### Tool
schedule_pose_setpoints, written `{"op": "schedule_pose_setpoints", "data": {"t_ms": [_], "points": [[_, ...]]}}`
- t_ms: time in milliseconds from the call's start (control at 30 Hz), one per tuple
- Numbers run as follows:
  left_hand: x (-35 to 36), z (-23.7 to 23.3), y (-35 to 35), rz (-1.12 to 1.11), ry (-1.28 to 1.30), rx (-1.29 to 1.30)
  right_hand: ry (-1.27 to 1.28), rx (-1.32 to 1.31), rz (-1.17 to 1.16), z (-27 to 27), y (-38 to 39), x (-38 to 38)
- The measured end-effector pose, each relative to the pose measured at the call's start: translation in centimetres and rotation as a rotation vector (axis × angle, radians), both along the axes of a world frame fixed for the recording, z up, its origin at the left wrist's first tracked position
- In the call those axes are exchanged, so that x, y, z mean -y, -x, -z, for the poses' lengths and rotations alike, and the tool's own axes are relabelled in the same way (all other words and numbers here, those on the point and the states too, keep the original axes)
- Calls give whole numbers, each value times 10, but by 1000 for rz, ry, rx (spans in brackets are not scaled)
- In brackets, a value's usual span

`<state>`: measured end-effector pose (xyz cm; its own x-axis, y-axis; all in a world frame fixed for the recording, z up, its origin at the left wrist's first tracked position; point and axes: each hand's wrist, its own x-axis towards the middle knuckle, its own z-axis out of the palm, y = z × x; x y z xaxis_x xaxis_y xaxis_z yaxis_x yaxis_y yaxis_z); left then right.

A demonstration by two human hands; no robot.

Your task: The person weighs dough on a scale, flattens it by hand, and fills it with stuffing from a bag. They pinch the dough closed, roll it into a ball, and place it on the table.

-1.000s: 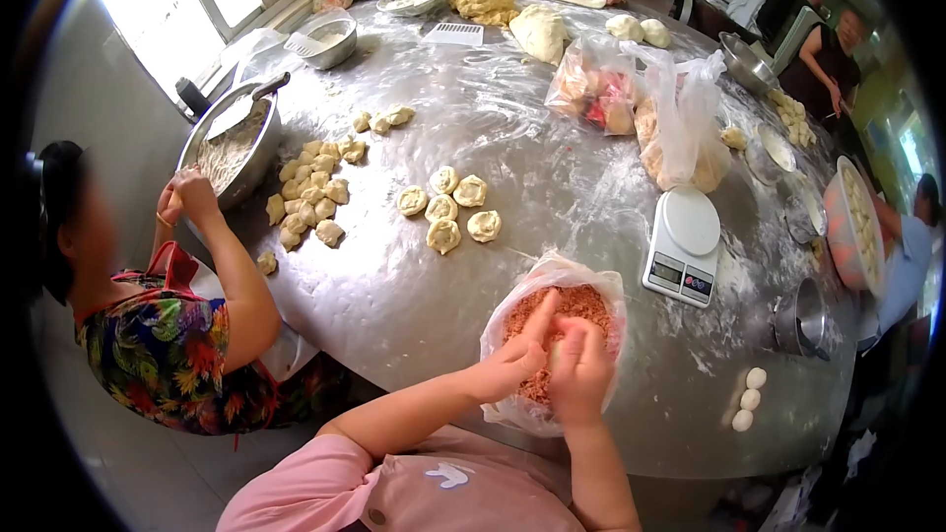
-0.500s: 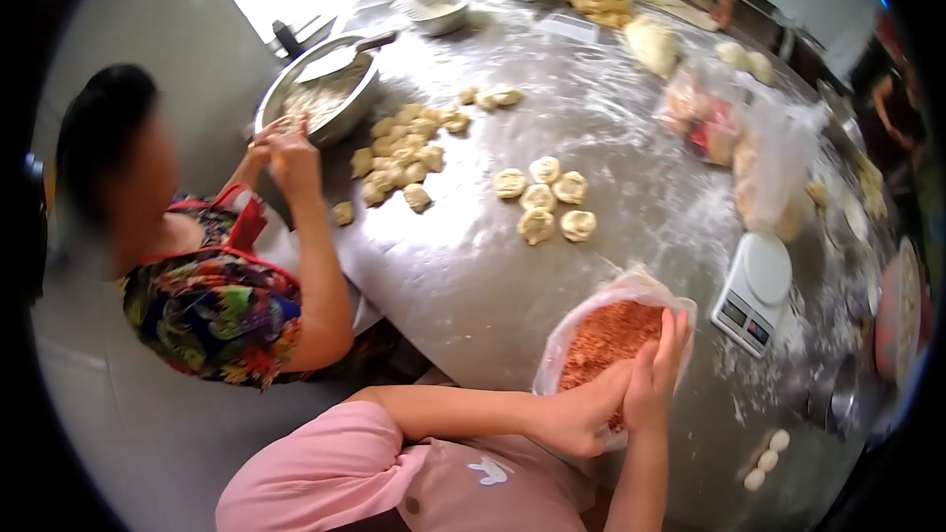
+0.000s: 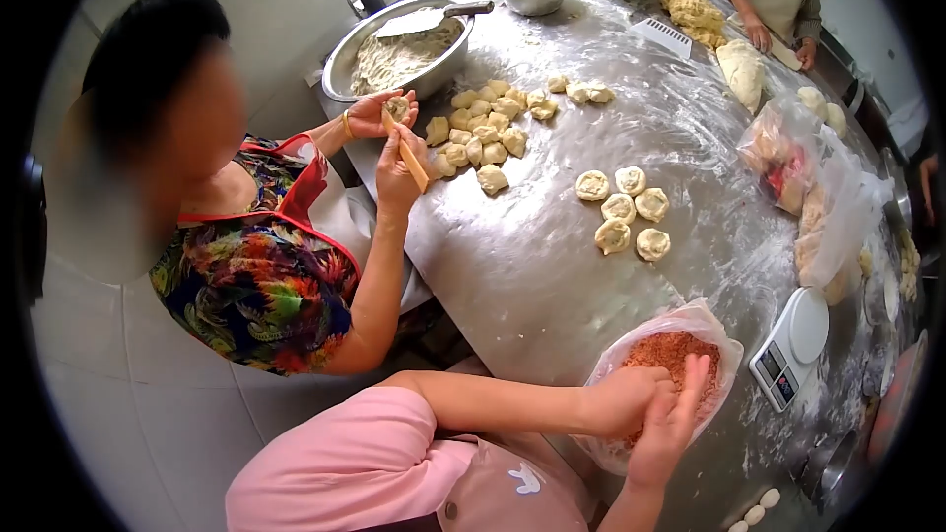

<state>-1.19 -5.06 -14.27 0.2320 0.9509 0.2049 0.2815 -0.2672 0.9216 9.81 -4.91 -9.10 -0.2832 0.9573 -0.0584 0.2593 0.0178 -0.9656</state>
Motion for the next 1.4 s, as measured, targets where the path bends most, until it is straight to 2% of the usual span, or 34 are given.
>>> {"op": "schedule_pose_setpoints", "data": {"t_ms": [33,100,133,233,333,533,600,633,667,700,733,767,800,833,867,933,1033,1133,1233,1333,1367,1400], "points": [[0,2,2,-44,7,29,-277,440,-20,-3,-1,2],[2,-4,5,-116,42,137,-419,470,-1,1,-6,3],[2,-4,6,-136,27,108,-486,484,6,2,-8,5],[4,-1,4,-156,3,73,-316,416,115,-18,1,13],[5,-2,-1,-90,67,103,-266,389,109,-17,-8,13],[13,-22,4,183,270,-104,-322,477,13,-18,-27,26],[17,-26,-1,255,262,-209,-374,527,185,-11,-44,25],[19,-34,3,339,339,-146,-388,574,281,-10,-57,24],[18,-43,10,439,411,-80,-285,481,432,-3,-83,18],[18,-40,12,417,441,-66,-193,396,599,6,-112,13],[17,-31,11,404,471,-48,-319,342,660,18,-134,15],[16,-19,11,364,469,156,-267,519,738,15,-144,21],[14,-26,11,278,434,259,-288,526,738,23,-155,30],[10,-27,10,220,553,373,-239,544,785,22,-152,38],[8,-25,8,151,684,470,-201,434,833,29,-152,45],[7,-15,5,22,765,643,-205,460,854,49,-159,60],[4,-8,1,84,782,928,-260,443,885,62,-159,66],[7,-17,-7,-22,817,736,-310,522,906,65,-159,62],[4,-19,-1,-20,921,986,-393,605,926,70,-170,62],[-1,-8,0,-72,881,1085,-386,611,997,77,-185,65],[-4,-12,2,130,881,1348,-364,600,1034,79,-192,68],[-3,-18,-1,72,943,1329,-319,535,1084,81,-202,71]]}}
